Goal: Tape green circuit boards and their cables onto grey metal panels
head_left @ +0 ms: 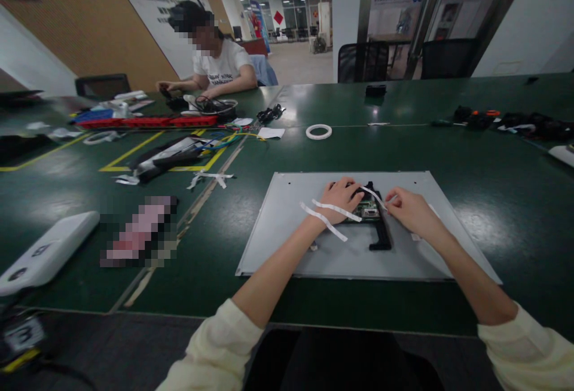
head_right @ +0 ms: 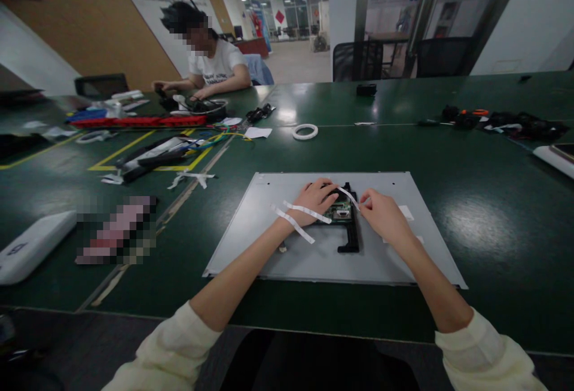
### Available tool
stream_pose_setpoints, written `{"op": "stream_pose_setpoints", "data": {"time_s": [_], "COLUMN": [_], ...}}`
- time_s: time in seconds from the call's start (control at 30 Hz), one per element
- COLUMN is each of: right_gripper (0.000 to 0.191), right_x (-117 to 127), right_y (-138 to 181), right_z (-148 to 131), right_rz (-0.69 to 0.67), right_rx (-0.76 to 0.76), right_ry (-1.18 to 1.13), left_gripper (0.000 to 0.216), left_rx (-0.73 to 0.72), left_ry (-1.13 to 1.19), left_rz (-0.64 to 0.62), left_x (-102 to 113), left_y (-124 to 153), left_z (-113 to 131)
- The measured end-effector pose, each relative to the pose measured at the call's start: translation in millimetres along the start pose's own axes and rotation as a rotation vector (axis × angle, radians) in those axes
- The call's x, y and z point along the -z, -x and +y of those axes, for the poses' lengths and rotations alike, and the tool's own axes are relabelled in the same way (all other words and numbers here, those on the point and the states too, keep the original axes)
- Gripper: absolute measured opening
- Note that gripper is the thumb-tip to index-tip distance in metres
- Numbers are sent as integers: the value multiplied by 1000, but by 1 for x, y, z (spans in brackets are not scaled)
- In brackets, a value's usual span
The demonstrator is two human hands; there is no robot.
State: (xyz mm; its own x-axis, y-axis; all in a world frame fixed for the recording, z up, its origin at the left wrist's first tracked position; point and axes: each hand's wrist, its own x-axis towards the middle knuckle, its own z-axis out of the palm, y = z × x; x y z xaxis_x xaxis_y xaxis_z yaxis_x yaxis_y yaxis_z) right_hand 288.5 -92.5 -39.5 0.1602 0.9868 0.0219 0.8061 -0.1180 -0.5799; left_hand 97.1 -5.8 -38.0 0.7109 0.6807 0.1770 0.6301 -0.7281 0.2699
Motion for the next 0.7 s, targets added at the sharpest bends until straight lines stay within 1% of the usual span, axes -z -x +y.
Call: {"op": "stream_pose_setpoints", "data": {"time_s": [0.1,0.23,0.3,0.43,0.57,0.63,0.7], "right_gripper": [13,16,18,21,20,18,16], "right_x": [-1,-4,-5,-4,-1,2,5], "right_y": [4,10,12,15,17,17,16], "right_z": [-9,-25,-31,-36,-31,-27,-23], "right_rz": [-15,-1,-14,-28,-23,-19,8], "right_rx": [14,-36,-45,-50,-70,-84,-91], "right_ry": [168,419,493,564,630,624,569], "left_gripper": [43,42,41,41,42,41,41], "left_rx": [-11,-17,-20,-14,-17,-13,-7], "left_ry": [1,0,2,7,14,16,18], "left_rz": [8,4,-3,0,-10,-19,-24], "left_x": [-1,0,1,3,4,5,6], "left_y": [0,0,1,1,1,1,1], "left_z": [-1,0,1,3,2,2,3]}}
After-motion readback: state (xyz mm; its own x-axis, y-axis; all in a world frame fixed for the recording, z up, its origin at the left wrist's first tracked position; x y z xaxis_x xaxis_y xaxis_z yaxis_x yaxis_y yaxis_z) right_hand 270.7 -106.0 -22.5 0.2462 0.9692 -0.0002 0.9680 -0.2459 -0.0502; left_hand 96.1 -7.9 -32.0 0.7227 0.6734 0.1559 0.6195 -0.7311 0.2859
